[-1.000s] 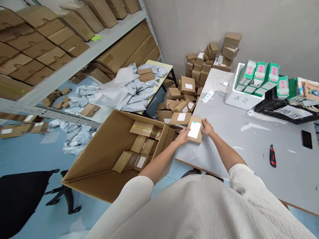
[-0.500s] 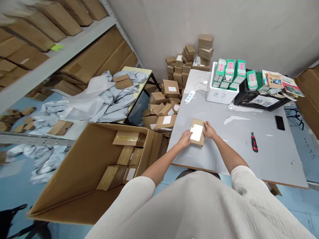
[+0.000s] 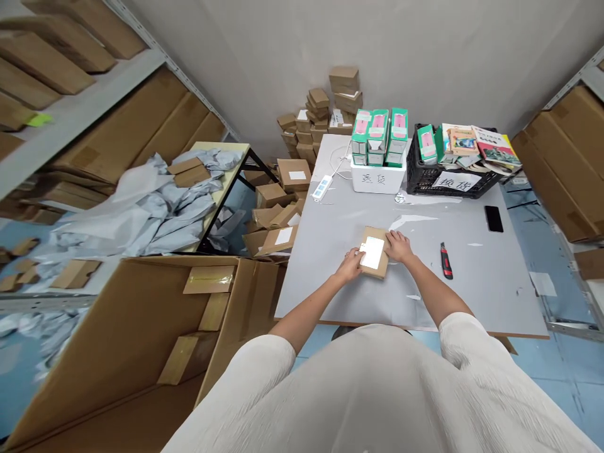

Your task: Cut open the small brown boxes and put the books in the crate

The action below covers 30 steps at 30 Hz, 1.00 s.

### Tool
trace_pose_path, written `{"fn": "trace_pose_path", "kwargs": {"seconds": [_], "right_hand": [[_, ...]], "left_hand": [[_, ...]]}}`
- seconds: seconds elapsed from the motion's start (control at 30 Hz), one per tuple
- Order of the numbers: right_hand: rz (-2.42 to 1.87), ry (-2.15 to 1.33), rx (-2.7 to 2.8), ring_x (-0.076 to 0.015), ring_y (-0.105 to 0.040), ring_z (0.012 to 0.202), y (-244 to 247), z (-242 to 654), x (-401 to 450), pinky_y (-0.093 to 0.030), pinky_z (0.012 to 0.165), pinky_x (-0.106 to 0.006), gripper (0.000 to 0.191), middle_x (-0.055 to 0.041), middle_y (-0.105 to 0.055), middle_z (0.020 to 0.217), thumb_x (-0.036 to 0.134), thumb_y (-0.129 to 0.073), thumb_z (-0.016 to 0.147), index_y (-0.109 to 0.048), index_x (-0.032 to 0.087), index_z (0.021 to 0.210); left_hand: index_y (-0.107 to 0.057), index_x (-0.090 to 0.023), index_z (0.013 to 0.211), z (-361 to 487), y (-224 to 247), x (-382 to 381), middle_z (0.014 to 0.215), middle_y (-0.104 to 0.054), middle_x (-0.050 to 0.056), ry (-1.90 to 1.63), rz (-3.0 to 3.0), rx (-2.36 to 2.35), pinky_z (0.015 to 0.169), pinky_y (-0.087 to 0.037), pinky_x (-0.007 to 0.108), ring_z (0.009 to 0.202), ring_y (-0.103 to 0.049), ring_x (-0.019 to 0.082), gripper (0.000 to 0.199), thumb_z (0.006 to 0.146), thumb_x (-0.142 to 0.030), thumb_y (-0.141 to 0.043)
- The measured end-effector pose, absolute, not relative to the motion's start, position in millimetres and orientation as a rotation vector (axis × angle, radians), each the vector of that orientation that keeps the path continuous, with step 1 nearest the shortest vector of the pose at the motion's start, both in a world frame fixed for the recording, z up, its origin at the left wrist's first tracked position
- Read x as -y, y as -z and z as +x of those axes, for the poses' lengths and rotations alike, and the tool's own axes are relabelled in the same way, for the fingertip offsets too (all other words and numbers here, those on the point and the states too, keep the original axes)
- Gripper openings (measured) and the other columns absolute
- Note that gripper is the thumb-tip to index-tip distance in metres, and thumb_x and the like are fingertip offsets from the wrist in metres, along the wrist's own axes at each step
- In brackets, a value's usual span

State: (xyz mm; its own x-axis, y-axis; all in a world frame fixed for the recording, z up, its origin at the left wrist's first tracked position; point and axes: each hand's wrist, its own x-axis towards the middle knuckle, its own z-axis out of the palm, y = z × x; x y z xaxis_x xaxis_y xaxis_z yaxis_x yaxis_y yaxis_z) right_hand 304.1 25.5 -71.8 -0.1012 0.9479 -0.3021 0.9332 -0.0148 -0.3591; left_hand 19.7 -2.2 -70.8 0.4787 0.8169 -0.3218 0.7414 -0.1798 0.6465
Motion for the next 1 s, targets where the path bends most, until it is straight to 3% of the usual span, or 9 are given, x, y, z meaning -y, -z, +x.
{"fn": "trace_pose_path", "kwargs": {"seconds": [0.1,0.2,0.37,0.47,0.63,0.7,0.87,1.0], "right_hand": [[-1.994,-0.710,2.254,-0.0393,-0.036,0.161,68,333,-29,-0.031,0.130,-0.056,0.072,-0.0166,-0.045,0.173,0.039,-0.065,0.095,-0.051,0.022,0.164],[-1.971,-0.710,2.225,-0.0354,-0.052,0.148,63,354,-29,-0.042,0.123,-0.047,0.060,-0.0170,-0.056,0.161,0.034,-0.062,0.097,-0.060,0.021,0.156],[-2.075,-0.775,2.057,-0.0300,-0.068,0.124,54,375,-22,-0.053,0.107,-0.038,0.042,-0.0149,-0.070,0.139,0.027,-0.052,0.103,-0.071,0.021,0.141],[-2.120,-0.886,1.987,-0.0288,-0.071,0.114,48,382,-16,-0.053,0.098,-0.036,0.047,-0.0126,-0.078,0.125,0.028,-0.051,0.104,-0.065,0.020,0.149],[-2.147,-1.151,1.904,-0.0264,-0.075,0.099,46,387,-5,-0.054,0.090,-0.032,0.049,-0.0077,-0.083,0.100,0.031,-0.053,0.104,-0.064,0.020,0.150],[-2.163,-1.168,1.820,-0.0261,-0.075,0.104,48,385,-2,-0.055,0.093,-0.033,0.046,-0.0079,-0.083,0.104,0.031,-0.053,0.103,-0.068,0.021,0.145],[-2.031,-1.164,1.478,-0.0263,-0.070,0.129,59,375,-8,-0.055,0.111,-0.039,0.059,-0.0133,-0.067,0.154,0.030,-0.058,0.096,-0.061,0.022,0.154],[-1.846,-1.318,1.322,-0.0281,-0.068,0.133,64,365,-13,-0.055,0.115,-0.046,0.077,-0.0144,-0.062,0.161,0.032,-0.062,0.091,-0.047,0.025,0.167]], "left_hand": [[-0.056,-0.029,0.154,42,68,1,0.171,-0.041,0.014,-0.107,1.956,-1.315,0.119,-0.047,0.050,0.146,-0.052,0.039,0.080,0.080,-0.010,-0.079],[-0.051,-0.031,0.158,53,65,0,0.169,-0.044,0.015,-0.104,1.920,-1.467,0.119,-0.046,0.048,0.145,-0.054,0.037,0.079,0.085,-0.015,-0.078],[-0.048,-0.024,0.161,62,64,-6,0.144,-0.066,0.017,-0.146,1.636,-1.795,0.111,-0.050,0.043,0.135,-0.064,0.034,0.066,0.097,-0.022,-0.065],[-0.045,-0.024,0.162,67,67,-13,0.130,-0.075,0.012,-0.218,1.492,-1.793,0.107,-0.053,0.039,0.126,-0.068,0.028,0.065,0.098,-0.017,-0.058],[-0.049,-0.024,0.160,72,72,-24,0.142,-0.072,0.013,-0.371,1.426,-1.740,0.112,-0.052,0.040,0.127,-0.069,0.027,0.068,0.093,-0.016,-0.061],[-0.047,-0.023,0.161,73,74,-29,0.146,-0.070,0.015,-0.393,1.377,-1.727,0.115,-0.051,0.042,0.131,-0.068,0.028,0.070,0.093,-0.018,-0.063],[-0.033,-0.024,0.171,81,77,-42,0.162,-0.060,0.016,-0.479,1.177,-1.672,0.121,-0.048,0.041,0.145,-0.062,0.027,0.081,0.095,-0.021,-0.061],[-0.028,-0.023,0.174,86,73,-48,0.161,-0.061,0.016,-0.558,1.078,-1.556,0.122,-0.048,0.041,0.146,-0.062,0.024,0.086,0.093,-0.017,-0.058]]}}
